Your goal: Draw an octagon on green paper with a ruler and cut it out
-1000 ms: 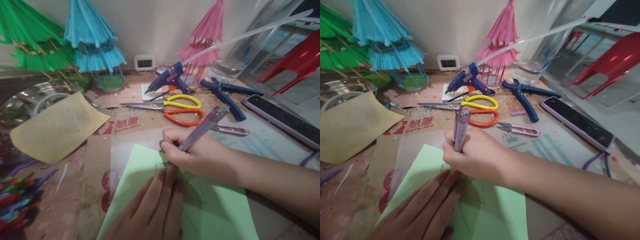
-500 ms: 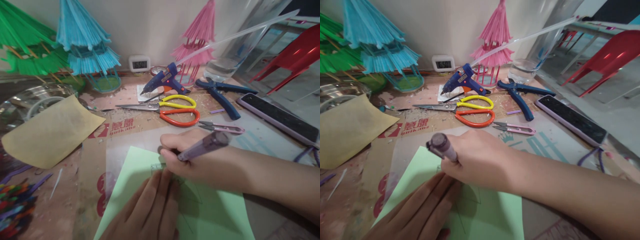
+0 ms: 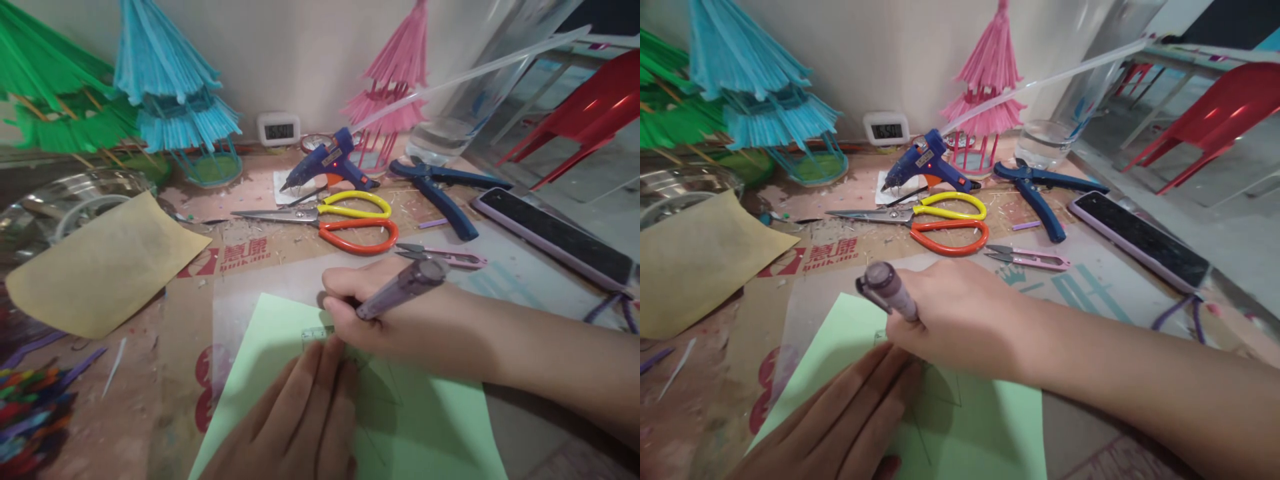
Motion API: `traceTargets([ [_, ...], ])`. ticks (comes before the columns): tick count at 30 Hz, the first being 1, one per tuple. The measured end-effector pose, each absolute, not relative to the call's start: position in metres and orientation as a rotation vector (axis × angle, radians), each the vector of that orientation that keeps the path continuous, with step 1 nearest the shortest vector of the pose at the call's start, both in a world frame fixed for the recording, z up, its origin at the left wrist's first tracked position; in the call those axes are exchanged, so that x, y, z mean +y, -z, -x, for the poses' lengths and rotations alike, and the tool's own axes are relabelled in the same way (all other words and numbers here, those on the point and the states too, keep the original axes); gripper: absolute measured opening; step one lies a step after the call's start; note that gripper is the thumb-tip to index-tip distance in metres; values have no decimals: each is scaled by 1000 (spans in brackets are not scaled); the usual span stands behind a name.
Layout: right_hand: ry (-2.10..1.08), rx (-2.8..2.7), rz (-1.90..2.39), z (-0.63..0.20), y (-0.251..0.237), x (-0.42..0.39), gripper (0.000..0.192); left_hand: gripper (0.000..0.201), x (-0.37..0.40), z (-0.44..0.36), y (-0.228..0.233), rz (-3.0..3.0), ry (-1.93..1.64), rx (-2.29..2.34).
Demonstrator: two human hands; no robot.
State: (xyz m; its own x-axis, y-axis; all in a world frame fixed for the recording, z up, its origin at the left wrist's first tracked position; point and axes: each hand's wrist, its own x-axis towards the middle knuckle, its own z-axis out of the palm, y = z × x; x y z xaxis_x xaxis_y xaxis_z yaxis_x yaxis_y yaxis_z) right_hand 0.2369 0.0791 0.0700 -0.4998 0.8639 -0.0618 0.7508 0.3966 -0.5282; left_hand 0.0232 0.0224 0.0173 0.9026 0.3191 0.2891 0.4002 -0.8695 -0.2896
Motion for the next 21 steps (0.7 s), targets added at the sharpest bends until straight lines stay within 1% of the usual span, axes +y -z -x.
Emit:
traceTargets([
  [6, -787, -2378, 1477, -234, -71, 79, 24, 43, 19, -26, -18, 2721, 381, -592],
  [11, -785, -2175, 1292, -237, -74, 79, 32, 41, 17, -26, -19, 2737, 413, -625],
  [16, -750, -1997, 1213, -240, -85, 78, 28, 37, 12, -27, -16, 2739, 450, -606],
  [21, -876, -1978, 1243, -244, -85, 69, 26, 36, 6, -28, -19, 2781, 505, -695],
])
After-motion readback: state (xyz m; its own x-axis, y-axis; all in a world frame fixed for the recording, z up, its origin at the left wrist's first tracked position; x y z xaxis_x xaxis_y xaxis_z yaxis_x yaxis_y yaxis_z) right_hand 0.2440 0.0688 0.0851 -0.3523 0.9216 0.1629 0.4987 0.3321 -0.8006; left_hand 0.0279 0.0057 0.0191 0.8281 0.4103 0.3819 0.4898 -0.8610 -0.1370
